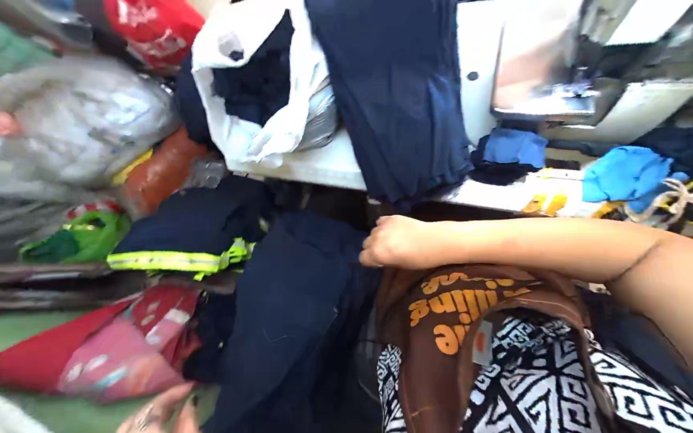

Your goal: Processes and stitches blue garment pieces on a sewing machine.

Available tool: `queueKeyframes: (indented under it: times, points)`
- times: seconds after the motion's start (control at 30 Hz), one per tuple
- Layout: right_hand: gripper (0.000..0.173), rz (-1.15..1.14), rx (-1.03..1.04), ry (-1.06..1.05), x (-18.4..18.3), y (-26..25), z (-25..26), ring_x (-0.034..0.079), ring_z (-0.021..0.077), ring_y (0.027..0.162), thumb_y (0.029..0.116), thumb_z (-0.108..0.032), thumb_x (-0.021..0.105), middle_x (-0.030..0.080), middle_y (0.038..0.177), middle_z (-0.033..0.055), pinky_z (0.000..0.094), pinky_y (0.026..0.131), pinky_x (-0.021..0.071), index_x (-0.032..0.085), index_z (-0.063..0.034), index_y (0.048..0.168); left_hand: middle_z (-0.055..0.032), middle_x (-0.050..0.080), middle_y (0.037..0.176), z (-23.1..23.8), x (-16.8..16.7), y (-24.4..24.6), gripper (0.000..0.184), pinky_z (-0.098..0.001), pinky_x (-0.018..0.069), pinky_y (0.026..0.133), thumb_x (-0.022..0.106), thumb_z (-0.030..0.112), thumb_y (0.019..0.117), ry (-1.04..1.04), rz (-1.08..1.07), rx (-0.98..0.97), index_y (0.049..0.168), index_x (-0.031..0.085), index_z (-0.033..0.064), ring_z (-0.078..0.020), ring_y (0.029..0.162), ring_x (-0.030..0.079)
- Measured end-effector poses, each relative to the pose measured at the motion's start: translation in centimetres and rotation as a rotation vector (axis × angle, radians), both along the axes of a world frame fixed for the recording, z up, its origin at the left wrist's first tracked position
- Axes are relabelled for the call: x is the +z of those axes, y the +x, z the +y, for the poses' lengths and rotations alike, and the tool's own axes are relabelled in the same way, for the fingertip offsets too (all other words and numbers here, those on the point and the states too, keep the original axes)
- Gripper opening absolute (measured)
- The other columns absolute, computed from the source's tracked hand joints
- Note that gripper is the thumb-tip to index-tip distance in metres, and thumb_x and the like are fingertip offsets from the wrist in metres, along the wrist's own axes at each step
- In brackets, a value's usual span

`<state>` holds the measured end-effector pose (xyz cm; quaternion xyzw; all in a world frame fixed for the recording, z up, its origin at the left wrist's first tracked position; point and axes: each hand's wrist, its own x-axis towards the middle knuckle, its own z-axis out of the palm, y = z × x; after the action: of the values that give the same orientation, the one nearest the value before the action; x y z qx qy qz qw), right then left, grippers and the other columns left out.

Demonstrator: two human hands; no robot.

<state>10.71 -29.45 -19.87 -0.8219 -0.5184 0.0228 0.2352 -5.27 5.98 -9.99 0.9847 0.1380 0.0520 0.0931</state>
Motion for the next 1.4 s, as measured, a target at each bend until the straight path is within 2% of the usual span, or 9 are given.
queueKeyframes:
  times: [0.23,0.37,0.67,0.8,0.9,1.03,1.17,1.27,1.4]
  points:
    - [0.010,0.040,-0.511,0.107,0.3,-1.1,-10.5,0.072,0.0232,0.082,0.0975,-0.012,0.065,0.073,0.090,0.0061,0.0473,0.073,0.0600,0.075,-0.0092,0.099,-0.0155,0.074,0.110,-20.3,-8.7,16.1,0.017,-0.0465,0.0547,0.097,0.062,0.008,0.0973,-0.291,-0.415,-0.914,0.104,0.075,0.0006,-0.0309,0.111,0.069]
    - [0.011,0.088,-0.815,0.199,0.6,-3.0,-13.3,0.072,0.0192,0.087,0.0988,-0.014,0.065,0.074,0.097,0.0030,0.0458,0.075,0.0608,0.075,-0.0123,0.103,-0.0169,0.069,0.126,-28.6,-12.0,20.4,0.027,-0.0501,0.0519,0.103,0.063,0.005,0.0974,-0.253,-0.449,-1.116,0.123,0.069,0.0006,-0.0368,0.124,0.062]
    - [0.012,0.075,-1.036,0.499,-0.5,-2.6,-12.3,0.068,0.0131,0.078,0.0959,-0.011,0.067,0.072,0.094,0.0032,0.0346,0.071,0.0593,0.073,-0.0096,0.106,-0.0091,0.075,0.098,-28.7,-9.3,21.1,0.016,-0.0389,0.0522,0.090,0.068,0.007,0.0963,-0.366,-0.475,-1.019,0.110,0.075,0.0043,-0.0264,0.102,0.067]
    - [0.036,0.146,-1.120,0.608,0.9,-1.1,-9.5,0.058,0.0182,0.070,0.0826,-0.008,0.078,0.061,0.098,0.0114,0.0351,0.058,0.0531,0.060,-0.0033,0.113,-0.0067,0.073,0.092,-29.8,-7.9,20.0,0.005,-0.0342,0.0497,0.093,0.075,0.010,0.0920,-0.432,-0.605,-0.981,0.092,0.079,0.0066,-0.0234,0.103,0.064]
    - [0.044,0.136,-1.203,0.690,1.4,1.0,-8.5,0.061,0.0212,0.075,0.0760,0.000,0.077,0.060,0.103,0.0133,0.0379,0.059,0.0546,0.056,-0.0048,0.115,-0.0079,0.072,0.100,-30.9,-7.1,19.7,0.005,-0.0359,0.0492,0.098,0.072,0.008,0.0937,-0.637,-0.691,-0.976,0.093,0.076,0.0055,-0.0233,0.111,0.063]
    - [0.043,0.137,-1.127,0.947,1.7,3.6,-10.5,0.067,0.0172,0.085,0.0805,0.012,0.066,0.065,0.106,0.0111,0.0307,0.065,0.0585,0.051,-0.0036,0.117,-0.0106,0.070,0.121,-30.3,-5.9,21.8,0.005,-0.0428,0.0543,0.105,0.057,0.003,0.1018,-1.073,-0.641,-0.892,0.104,0.061,0.0019,-0.0255,0.124,0.064]
    - [0.029,0.558,-0.880,1.290,2.5,4.0,-11.1,0.052,0.0040,0.055,0.0956,0.005,0.060,0.071,0.094,0.0047,0.0173,0.044,0.0377,0.053,-0.0059,0.122,0.0038,0.063,0.089,-30.0,-5.9,23.7,0.006,-0.0276,0.0582,0.078,0.052,0.008,0.1045,-1.419,-0.529,-0.570,0.109,0.053,0.0121,-0.0075,0.085,0.066]
    - [0.024,0.919,-0.810,1.429,2.5,3.7,-11.3,0.040,0.0021,0.043,0.1013,-0.002,0.050,0.056,0.069,0.0006,0.0160,0.039,0.0345,0.052,-0.0086,0.124,0.0046,0.056,0.084,-29.7,-7.1,24.6,0.001,-0.0224,0.0545,0.071,0.055,0.010,0.1040,-1.346,-0.559,-0.398,0.104,0.055,0.0112,-0.0038,0.077,0.060]
    - [0.016,0.916,-1.020,1.249,0.5,3.8,-11.8,0.041,0.0047,0.046,0.1040,-0.008,0.050,0.051,0.066,-0.0004,0.0192,0.042,0.0345,0.052,-0.0074,0.120,-0.0007,0.061,0.088,-28.0,-10.5,25.6,0.014,-0.0214,0.0524,0.075,0.068,0.006,0.0948,-1.041,-0.585,-0.311,0.105,0.059,0.0011,-0.0037,0.081,0.060]
